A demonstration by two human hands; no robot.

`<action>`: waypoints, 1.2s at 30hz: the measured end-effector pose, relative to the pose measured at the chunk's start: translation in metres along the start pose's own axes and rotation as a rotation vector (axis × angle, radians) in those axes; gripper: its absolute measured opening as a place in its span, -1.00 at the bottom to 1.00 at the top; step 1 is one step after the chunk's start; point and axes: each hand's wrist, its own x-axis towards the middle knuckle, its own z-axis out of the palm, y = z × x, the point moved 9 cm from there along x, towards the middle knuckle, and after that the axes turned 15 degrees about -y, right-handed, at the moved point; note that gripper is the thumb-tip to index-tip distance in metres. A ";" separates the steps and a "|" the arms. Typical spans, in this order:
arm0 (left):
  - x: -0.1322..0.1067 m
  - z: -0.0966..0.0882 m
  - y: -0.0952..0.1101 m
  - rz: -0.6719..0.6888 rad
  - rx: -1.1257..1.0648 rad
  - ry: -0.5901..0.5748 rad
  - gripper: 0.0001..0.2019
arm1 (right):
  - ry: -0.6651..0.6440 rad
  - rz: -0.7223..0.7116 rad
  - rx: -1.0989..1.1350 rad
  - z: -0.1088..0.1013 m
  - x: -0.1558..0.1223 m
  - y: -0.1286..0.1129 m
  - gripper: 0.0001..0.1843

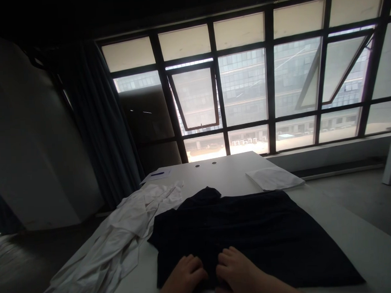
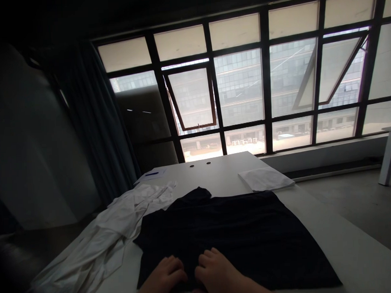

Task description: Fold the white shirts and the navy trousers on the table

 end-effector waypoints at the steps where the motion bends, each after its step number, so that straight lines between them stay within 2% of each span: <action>1: 0.004 0.005 0.004 0.013 0.020 -0.014 -0.74 | -0.032 -0.006 -0.031 0.006 0.002 0.000 -0.61; 4: 0.010 0.012 0.005 -0.002 0.037 -0.001 -0.84 | -0.036 -0.003 -0.123 0.010 0.004 -0.002 -0.54; 7: 0.008 0.011 0.000 -0.049 0.018 -0.023 -0.85 | -0.018 0.031 -0.221 0.005 0.000 -0.009 -0.60; 9: 0.003 0.006 -0.006 -0.091 -0.008 -0.026 -0.85 | -0.032 0.115 -0.264 0.003 -0.003 -0.011 -0.68; 11: -0.003 0.002 -0.015 -0.121 -0.036 -0.010 -0.78 | -0.076 0.181 -0.276 0.002 -0.007 -0.012 -0.79; 13: -0.010 0.002 -0.029 -0.140 -0.056 0.009 -0.60 | -0.142 0.176 -0.262 0.003 -0.009 -0.016 -0.81; 16: -0.018 0.014 -0.063 -0.223 -0.063 0.013 -0.14 | -0.245 0.136 -0.196 -0.002 -0.012 -0.021 -0.77; 17: -0.020 0.020 -0.075 -0.254 -0.062 0.001 -0.08 | -0.275 0.137 -0.147 -0.004 -0.013 -0.020 -0.76; 19: -0.024 0.032 -0.091 -0.280 -0.056 -0.044 -0.11 | -0.339 0.134 -0.001 -0.006 -0.016 -0.018 -0.74; 22: -0.027 0.045 -0.098 -0.291 -0.057 -0.145 -0.21 | -0.410 0.094 0.230 -0.001 -0.018 -0.017 -0.74; 28: -0.038 0.045 -0.097 -0.387 -0.056 -0.232 -0.08 | -0.387 0.036 0.336 0.008 -0.020 -0.019 -0.73; 32: -0.046 0.044 -0.096 -0.359 -0.038 -0.287 0.00 | -0.392 0.099 0.426 -0.009 -0.029 -0.019 -0.74; 34: -0.048 0.041 -0.096 -0.366 -0.026 -0.271 0.00 | -0.312 0.137 0.422 -0.023 -0.030 -0.015 -0.75; 36: -0.046 0.033 -0.097 -0.396 -0.027 -0.199 -0.10 | -0.162 0.147 0.327 -0.035 -0.028 -0.007 -0.72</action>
